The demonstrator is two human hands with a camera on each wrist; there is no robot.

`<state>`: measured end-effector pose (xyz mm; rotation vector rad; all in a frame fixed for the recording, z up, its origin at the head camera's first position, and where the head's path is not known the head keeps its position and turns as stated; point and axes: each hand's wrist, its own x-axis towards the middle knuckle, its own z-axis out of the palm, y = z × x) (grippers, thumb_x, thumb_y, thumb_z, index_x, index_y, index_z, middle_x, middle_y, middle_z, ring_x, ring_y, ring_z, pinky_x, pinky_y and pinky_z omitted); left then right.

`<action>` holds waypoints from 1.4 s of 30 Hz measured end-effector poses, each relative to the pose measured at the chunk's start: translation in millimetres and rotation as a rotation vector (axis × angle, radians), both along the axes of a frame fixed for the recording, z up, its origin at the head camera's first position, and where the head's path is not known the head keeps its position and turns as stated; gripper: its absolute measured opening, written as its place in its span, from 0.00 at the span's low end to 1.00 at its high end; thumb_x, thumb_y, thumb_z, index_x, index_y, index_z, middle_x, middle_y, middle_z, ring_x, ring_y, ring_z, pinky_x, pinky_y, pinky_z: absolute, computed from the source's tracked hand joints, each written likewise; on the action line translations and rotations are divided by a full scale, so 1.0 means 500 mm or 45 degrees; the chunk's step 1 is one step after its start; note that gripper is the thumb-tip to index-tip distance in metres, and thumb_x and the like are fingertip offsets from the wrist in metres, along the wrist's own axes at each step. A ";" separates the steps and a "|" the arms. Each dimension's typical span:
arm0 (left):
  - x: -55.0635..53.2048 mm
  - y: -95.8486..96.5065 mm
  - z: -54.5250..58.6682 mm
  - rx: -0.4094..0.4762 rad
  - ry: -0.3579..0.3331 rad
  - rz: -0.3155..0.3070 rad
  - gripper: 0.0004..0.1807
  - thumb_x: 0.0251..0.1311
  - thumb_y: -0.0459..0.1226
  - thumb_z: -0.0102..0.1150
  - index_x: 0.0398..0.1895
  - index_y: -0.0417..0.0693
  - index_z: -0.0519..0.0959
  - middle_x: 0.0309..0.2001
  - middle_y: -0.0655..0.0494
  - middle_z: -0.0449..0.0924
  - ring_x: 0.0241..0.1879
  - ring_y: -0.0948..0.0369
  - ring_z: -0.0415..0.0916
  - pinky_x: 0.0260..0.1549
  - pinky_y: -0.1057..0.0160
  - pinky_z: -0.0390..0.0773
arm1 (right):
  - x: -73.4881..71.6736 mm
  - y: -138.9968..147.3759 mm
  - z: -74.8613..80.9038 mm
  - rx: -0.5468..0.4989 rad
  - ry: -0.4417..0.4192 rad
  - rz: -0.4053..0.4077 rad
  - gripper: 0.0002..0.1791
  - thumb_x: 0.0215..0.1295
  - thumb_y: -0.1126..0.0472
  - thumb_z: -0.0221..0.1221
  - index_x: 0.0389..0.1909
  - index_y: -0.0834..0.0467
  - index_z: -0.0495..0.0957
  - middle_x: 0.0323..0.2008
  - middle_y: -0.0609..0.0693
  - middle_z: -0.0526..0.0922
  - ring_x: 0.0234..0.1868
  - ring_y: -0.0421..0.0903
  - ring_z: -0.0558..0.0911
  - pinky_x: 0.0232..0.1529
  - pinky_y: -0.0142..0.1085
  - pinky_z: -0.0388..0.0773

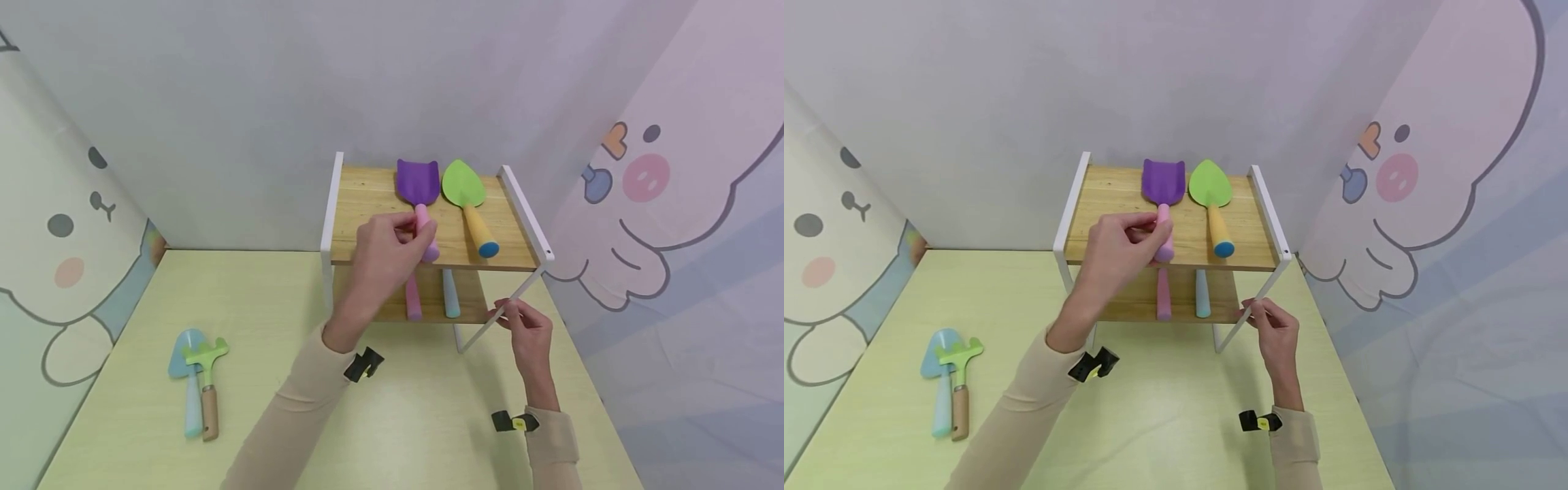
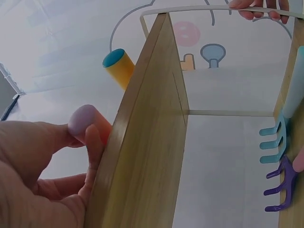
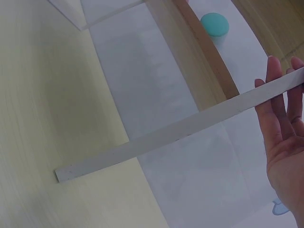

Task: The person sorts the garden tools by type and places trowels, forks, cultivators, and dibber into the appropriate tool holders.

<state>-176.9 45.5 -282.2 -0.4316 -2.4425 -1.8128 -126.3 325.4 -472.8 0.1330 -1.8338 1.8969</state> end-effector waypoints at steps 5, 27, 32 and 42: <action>0.002 0.004 0.000 -0.014 0.015 0.026 0.19 0.70 0.42 0.65 0.55 0.37 0.84 0.33 0.51 0.87 0.29 0.62 0.84 0.22 0.69 0.79 | 0.000 -0.001 0.000 0.008 -0.005 -0.004 0.10 0.76 0.72 0.55 0.41 0.71 0.85 0.36 0.50 0.89 0.35 0.43 0.90 0.43 0.35 0.86; 0.039 -0.014 -0.018 0.174 0.192 0.102 0.19 0.71 0.41 0.63 0.57 0.37 0.82 0.45 0.48 0.85 0.37 0.56 0.84 0.38 0.64 0.86 | -0.002 0.000 -0.004 -0.016 -0.002 -0.014 0.10 0.75 0.73 0.54 0.41 0.72 0.85 0.35 0.50 0.89 0.34 0.44 0.90 0.42 0.34 0.86; 0.055 -0.023 -0.022 0.197 0.222 0.102 0.17 0.69 0.37 0.65 0.56 0.38 0.83 0.45 0.49 0.85 0.36 0.57 0.83 0.38 0.64 0.85 | -0.003 0.000 -0.006 -0.011 0.004 -0.004 0.10 0.75 0.73 0.54 0.40 0.72 0.85 0.36 0.50 0.89 0.35 0.43 0.90 0.42 0.35 0.86; 0.081 -0.042 -0.048 0.226 0.357 0.066 0.11 0.68 0.35 0.65 0.49 0.38 0.86 0.43 0.50 0.87 0.35 0.59 0.83 0.38 0.63 0.85 | -0.003 0.000 -0.005 -0.004 0.009 -0.010 0.10 0.75 0.73 0.54 0.40 0.72 0.85 0.35 0.50 0.89 0.34 0.43 0.90 0.42 0.34 0.86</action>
